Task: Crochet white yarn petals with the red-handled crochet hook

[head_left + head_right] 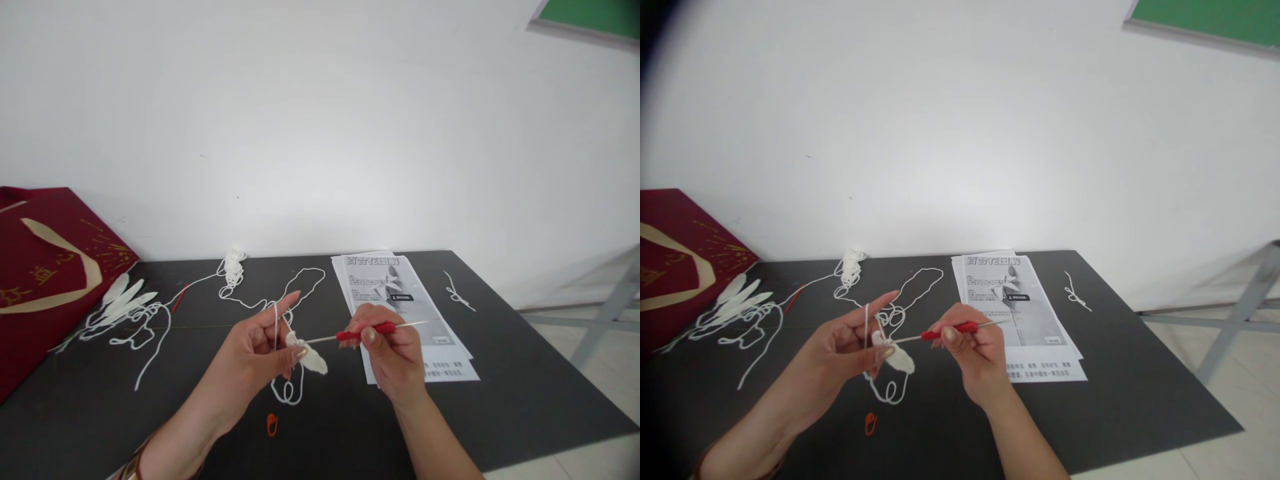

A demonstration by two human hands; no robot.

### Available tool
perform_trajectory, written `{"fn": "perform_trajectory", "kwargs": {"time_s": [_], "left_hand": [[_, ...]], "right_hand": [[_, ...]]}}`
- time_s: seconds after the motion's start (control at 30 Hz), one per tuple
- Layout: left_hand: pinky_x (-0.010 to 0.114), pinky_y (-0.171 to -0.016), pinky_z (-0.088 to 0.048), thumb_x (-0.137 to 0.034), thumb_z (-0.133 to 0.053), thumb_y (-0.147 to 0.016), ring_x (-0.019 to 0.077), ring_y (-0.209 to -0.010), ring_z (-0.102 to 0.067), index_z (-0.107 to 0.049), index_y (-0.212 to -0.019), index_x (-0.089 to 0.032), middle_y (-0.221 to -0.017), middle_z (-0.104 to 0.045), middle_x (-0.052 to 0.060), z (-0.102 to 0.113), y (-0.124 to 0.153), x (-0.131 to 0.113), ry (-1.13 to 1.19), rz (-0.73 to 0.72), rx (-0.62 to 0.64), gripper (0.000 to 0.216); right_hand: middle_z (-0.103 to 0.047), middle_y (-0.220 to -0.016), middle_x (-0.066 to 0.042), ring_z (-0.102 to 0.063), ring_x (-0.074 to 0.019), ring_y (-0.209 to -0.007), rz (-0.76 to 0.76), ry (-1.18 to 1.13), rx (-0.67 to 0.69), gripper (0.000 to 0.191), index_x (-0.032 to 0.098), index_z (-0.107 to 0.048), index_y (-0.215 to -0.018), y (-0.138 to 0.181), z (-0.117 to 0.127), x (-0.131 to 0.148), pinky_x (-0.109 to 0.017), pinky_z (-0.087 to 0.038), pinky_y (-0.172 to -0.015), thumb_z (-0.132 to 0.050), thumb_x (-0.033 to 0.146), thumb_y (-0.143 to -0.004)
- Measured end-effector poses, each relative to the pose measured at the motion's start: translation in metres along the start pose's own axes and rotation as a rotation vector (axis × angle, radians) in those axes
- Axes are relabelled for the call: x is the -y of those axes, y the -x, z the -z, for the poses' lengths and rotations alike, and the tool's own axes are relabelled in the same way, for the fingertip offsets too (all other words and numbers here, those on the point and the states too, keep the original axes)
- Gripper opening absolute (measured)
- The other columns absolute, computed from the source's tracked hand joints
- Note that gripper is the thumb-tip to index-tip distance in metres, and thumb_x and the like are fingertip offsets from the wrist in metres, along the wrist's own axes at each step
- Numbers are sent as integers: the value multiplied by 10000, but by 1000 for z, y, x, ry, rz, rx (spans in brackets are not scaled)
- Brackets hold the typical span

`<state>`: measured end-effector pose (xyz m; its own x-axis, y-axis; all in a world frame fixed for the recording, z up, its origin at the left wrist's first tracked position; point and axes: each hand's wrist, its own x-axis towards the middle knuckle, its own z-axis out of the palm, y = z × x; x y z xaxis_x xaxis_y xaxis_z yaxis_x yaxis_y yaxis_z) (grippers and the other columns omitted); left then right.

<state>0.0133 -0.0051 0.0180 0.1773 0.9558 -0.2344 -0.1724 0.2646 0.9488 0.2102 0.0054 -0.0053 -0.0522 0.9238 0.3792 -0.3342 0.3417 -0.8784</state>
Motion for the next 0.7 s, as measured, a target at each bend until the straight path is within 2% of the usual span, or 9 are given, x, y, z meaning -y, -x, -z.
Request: {"fn": "perform_trajectory", "kwargs": {"time_s": [0.17, 0.3, 0.47, 0.57, 0.7], "left_hand": [[215, -514, -422, -204, -800, -677, 94, -543, -506, -503, -1363, -227, -639, -582, -47, 0, -1, 3, -37, -28, -31, 748], [218, -521, -420, -195, -800, -677, 93, -539, -504, -508, -1360, -237, -637, -580, -49, 0, -3, 3, -14, -25, -13, 744], [186, -562, -399, -161, -792, -691, 74, -594, -485, -495, -1367, -292, -665, -551, -62, -3, -3, 6, 80, -35, -8, 749], [180, -634, -410, -136, -785, -697, 59, -615, -484, -490, -1367, -313, -657, -533, -74, -6, -5, 13, 171, -82, -16, 753], [187, -665, -420, -144, -770, -709, 59, -629, -497, -464, -1385, -325, -673, -530, -78, -14, -8, 22, 250, -149, -109, 764]], "right_hand": [[-638, -703, -36, -567, -183, -632, 43, 126, 43, 121, 245, -733, -835, 3, 2, 5, -325, -428, -554, -628, 295, -870], [-646, -698, -26, -576, -162, -597, 3, 35, -2, 116, 227, -732, -806, 2, 0, -1, -304, -449, -537, -652, 297, -854], [-628, -634, 11, -531, -99, -486, -284, -261, -155, 164, 186, -693, -741, -4, -10, -16, -238, -498, -467, -706, 335, -807], [-641, -650, 21, -534, -72, -519, -457, -414, -228, 171, 177, -679, -755, -5, -18, -24, -177, -507, -473, -747, 333, -771], [-698, -733, -6, -628, -101, -625, -488, -383, -196, 176, 170, -691, -819, 1, -26, -31, -186, -545, -537, -756, 324, -765]]}}
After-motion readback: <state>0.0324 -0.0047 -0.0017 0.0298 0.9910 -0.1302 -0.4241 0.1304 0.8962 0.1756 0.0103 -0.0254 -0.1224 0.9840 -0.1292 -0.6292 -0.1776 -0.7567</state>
